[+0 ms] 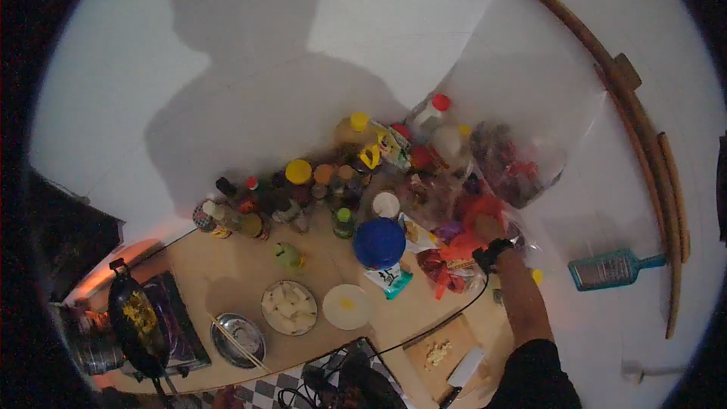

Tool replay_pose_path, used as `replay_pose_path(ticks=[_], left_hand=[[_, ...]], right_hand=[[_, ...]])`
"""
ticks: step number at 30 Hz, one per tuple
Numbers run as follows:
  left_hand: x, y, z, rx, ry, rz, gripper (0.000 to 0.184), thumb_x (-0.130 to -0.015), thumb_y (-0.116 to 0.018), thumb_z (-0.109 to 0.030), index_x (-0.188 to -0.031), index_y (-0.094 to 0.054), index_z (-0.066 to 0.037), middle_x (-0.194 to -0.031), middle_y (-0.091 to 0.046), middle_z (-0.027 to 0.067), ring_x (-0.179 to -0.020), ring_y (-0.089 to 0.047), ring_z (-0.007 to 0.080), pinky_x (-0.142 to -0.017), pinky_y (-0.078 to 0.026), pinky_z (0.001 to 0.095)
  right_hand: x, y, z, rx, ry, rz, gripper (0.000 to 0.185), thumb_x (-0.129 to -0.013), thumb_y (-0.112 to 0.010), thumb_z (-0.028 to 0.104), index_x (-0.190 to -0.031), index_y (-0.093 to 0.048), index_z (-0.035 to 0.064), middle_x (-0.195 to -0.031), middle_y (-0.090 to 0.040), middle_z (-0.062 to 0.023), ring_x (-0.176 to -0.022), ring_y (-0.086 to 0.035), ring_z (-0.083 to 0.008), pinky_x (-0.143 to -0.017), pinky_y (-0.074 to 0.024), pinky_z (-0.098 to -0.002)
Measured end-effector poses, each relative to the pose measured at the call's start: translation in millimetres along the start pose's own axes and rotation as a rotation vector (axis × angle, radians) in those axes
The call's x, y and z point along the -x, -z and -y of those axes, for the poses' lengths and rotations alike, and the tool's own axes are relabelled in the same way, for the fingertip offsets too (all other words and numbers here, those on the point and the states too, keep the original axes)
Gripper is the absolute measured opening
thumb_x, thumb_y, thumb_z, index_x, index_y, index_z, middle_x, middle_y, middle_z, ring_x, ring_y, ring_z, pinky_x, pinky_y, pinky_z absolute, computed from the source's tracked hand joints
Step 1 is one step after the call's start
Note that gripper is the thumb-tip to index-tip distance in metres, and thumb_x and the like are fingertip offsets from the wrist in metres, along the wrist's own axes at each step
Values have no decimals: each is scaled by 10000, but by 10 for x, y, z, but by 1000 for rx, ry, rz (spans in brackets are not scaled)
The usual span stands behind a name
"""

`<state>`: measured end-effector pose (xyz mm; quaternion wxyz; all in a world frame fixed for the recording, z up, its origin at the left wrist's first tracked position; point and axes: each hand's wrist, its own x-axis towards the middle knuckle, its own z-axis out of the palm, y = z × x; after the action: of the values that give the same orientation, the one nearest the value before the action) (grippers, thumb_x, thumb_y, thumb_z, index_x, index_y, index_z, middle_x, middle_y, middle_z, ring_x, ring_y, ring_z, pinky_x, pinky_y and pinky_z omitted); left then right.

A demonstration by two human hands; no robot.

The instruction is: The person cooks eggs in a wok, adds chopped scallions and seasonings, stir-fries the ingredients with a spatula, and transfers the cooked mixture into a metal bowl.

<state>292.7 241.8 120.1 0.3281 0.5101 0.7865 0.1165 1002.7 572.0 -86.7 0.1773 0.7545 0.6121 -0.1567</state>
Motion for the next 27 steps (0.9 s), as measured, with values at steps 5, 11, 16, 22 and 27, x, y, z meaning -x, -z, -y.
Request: replay_pose_path(ticks=[5, 11, 16, 22, 27], left_hand=[[-88, -58, -68, -36, -27, 45, 328, -1029, -549, -173, -1333, -602, -59, -1253, -657, 128, -1047, -640, 267, -908, -522, 413], [-195, -163, -204, -4, -72, 80, 321, -1029, -551, -169, -1325, -605, -56, -1253, -655, 130, -1038, -643, 263, -896, -523, 404], [-230, -196, -240, 7, -86, 101, 316, -1029, -552, -166, -1318, -607, -54, -1253, -653, 131, -1030, -645, 259, -886, -525, 397], [-179, -237, -239, 36, -81, 122, 309, -1028, -553, -162, -1311, -610, -51, -1252, -651, 133, -1021, -648, 254, -873, -526, 388], [-164, -237, -258, 56, -70, 141, 303, -1028, -555, -159, -1304, -613, -49, -1252, -649, 135, -1013, -650, 251, -863, -527, 381]], right_hand=[[483, 97, 400, -465, 381, -657, 172, -776, -622, 89, -912, -697, 14, -938, -688, -196, -926, -659, -388, -848, -521, -483], [490, -110, 355, -366, 235, -588, 315, -739, -614, 37, -1052, -648, 33, -1060, -632, -190, -1030, -587, -408, -919, -485, -480], [420, -276, 121, 82, 145, -912, 510, -793, -557, 20, -1303, -561, 9, -1245, -563, -263, -1113, -545, -454, -964, -458, -510], [381, -463, -217, -49, -105, -854, 514, -807, -606, 145, -1304, -588, 16, -1323, -551, -277, -1255, -505, -415, -1055, -412, -507], [546, -285, 7, -5, -117, -663, 418, -808, -615, 117, -1217, -620, 32, -1248, -612, -187, -1207, -539, -346, -981, -467, -433]])
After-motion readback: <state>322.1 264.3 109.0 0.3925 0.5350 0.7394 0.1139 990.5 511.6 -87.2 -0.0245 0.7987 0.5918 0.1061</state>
